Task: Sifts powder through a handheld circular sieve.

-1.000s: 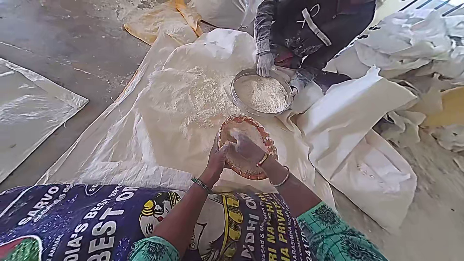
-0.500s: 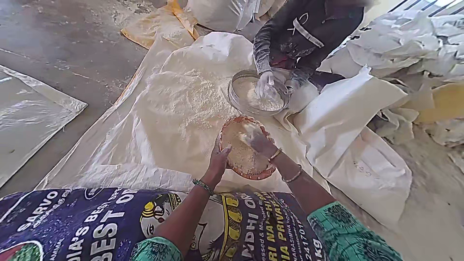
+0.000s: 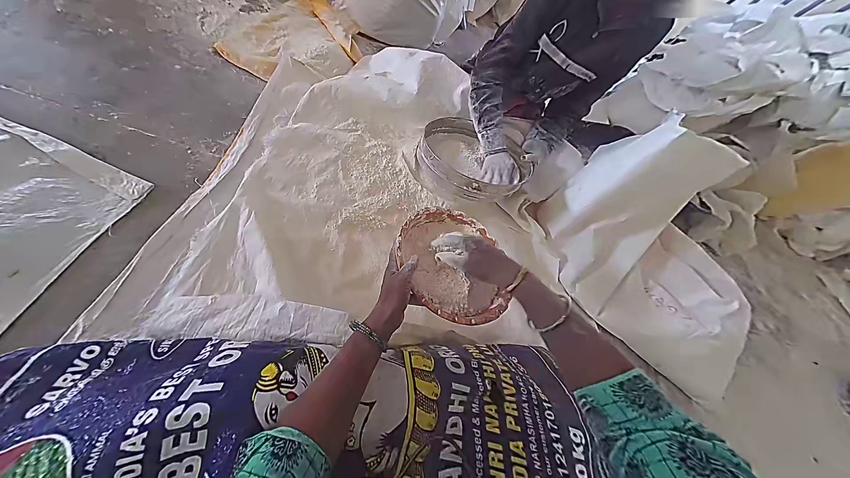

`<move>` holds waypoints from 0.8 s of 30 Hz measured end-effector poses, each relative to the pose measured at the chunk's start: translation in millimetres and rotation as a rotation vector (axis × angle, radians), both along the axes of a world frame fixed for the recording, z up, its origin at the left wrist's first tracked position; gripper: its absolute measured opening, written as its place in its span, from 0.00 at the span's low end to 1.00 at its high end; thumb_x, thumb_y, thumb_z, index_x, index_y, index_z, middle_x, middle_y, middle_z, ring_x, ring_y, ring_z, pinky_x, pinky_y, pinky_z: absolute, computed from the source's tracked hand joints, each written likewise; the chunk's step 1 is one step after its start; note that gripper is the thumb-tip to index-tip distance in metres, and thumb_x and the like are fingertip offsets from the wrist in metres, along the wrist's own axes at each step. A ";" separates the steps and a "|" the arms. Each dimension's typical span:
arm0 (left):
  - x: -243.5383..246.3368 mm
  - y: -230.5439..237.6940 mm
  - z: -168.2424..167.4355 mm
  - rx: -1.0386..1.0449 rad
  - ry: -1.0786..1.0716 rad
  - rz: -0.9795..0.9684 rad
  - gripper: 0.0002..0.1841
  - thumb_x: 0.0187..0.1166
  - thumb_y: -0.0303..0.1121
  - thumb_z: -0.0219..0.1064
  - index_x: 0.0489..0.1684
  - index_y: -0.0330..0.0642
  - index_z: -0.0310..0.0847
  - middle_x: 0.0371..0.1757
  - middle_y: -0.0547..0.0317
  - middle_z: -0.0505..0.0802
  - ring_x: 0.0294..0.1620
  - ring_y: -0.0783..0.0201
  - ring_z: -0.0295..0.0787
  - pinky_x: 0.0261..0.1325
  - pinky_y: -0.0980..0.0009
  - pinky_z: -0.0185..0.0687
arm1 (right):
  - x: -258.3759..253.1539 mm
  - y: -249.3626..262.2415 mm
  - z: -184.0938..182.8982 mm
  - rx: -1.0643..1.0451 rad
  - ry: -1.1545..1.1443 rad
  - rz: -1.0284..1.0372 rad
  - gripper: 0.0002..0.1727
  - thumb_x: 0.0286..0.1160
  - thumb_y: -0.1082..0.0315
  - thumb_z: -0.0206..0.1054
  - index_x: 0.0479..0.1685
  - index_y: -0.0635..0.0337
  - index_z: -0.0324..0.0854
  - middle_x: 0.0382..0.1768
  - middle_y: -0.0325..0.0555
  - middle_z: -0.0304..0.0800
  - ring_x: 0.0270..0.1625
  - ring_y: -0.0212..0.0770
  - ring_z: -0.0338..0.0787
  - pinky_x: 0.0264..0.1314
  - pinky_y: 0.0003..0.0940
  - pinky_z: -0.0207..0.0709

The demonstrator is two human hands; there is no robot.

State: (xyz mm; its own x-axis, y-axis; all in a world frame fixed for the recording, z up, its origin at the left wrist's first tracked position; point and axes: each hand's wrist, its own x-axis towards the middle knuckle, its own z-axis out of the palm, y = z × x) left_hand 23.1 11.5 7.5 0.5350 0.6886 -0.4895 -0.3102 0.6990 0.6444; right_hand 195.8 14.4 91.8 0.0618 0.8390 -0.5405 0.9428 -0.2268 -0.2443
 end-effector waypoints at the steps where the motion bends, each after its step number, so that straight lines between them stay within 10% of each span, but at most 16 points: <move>1: -1.6 0.5 -0.3 -0.015 0.007 0.015 0.33 0.93 0.34 0.48 0.96 0.53 0.38 0.79 0.35 0.73 0.61 0.50 0.84 0.51 0.56 0.85 | 6.9 2.5 6.9 -0.051 0.024 0.010 0.24 0.87 0.57 0.63 0.76 0.61 0.80 0.75 0.59 0.82 0.80 0.53 0.78 0.86 0.51 0.63; 7: -3.1 8.8 -10.2 -0.128 -0.011 0.126 0.33 0.93 0.37 0.48 0.96 0.52 0.37 0.87 0.37 0.65 0.75 0.45 0.75 0.65 0.46 0.79 | -10.8 -5.1 -5.3 -0.301 -0.016 0.154 0.34 0.78 0.65 0.71 0.84 0.66 0.69 0.81 0.71 0.71 0.85 0.67 0.69 0.88 0.61 0.57; 11: -3.7 6.6 -3.0 -0.112 0.023 0.087 0.32 0.94 0.37 0.47 0.96 0.57 0.36 0.72 0.33 0.77 0.52 0.46 0.87 0.42 0.52 0.86 | -41.0 2.6 -18.0 -0.167 0.001 0.013 0.28 0.79 0.75 0.64 0.80 0.75 0.69 0.78 0.72 0.73 0.84 0.62 0.71 0.88 0.53 0.58; 16: -9.7 4.4 10.6 0.014 -0.011 -0.002 0.32 0.93 0.34 0.49 0.95 0.52 0.39 0.71 0.37 0.79 0.53 0.55 0.87 0.44 0.60 0.86 | -22.2 25.1 -8.0 -0.036 -0.145 -0.117 0.25 0.87 0.67 0.59 0.79 0.71 0.72 0.76 0.70 0.77 0.83 0.64 0.73 0.87 0.57 0.59; 19: -9.0 9.6 9.6 0.034 -0.031 0.001 0.32 0.93 0.35 0.49 0.95 0.51 0.40 0.72 0.37 0.79 0.54 0.55 0.87 0.45 0.60 0.86 | 3.4 20.0 -7.0 0.181 0.013 -0.121 0.26 0.78 0.62 0.73 0.72 0.66 0.80 0.68 0.65 0.85 0.73 0.59 0.83 0.79 0.56 0.71; 24: -9.2 12.8 3.5 0.069 -0.047 -0.016 0.29 0.92 0.32 0.49 0.92 0.46 0.46 0.62 0.41 0.83 0.46 0.61 0.87 0.42 0.65 0.85 | -12.6 18.7 -32.3 0.125 0.188 -0.041 0.33 0.78 0.67 0.71 0.81 0.73 0.69 0.83 0.71 0.68 0.87 0.63 0.67 0.90 0.52 0.58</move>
State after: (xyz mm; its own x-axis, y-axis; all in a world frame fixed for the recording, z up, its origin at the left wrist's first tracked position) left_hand 13.9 24.2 11.0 0.5671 0.7112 -0.4153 -0.3304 0.6584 0.6763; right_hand 183.2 33.0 59.5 0.0054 0.8990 -0.4380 0.8687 -0.2212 -0.4433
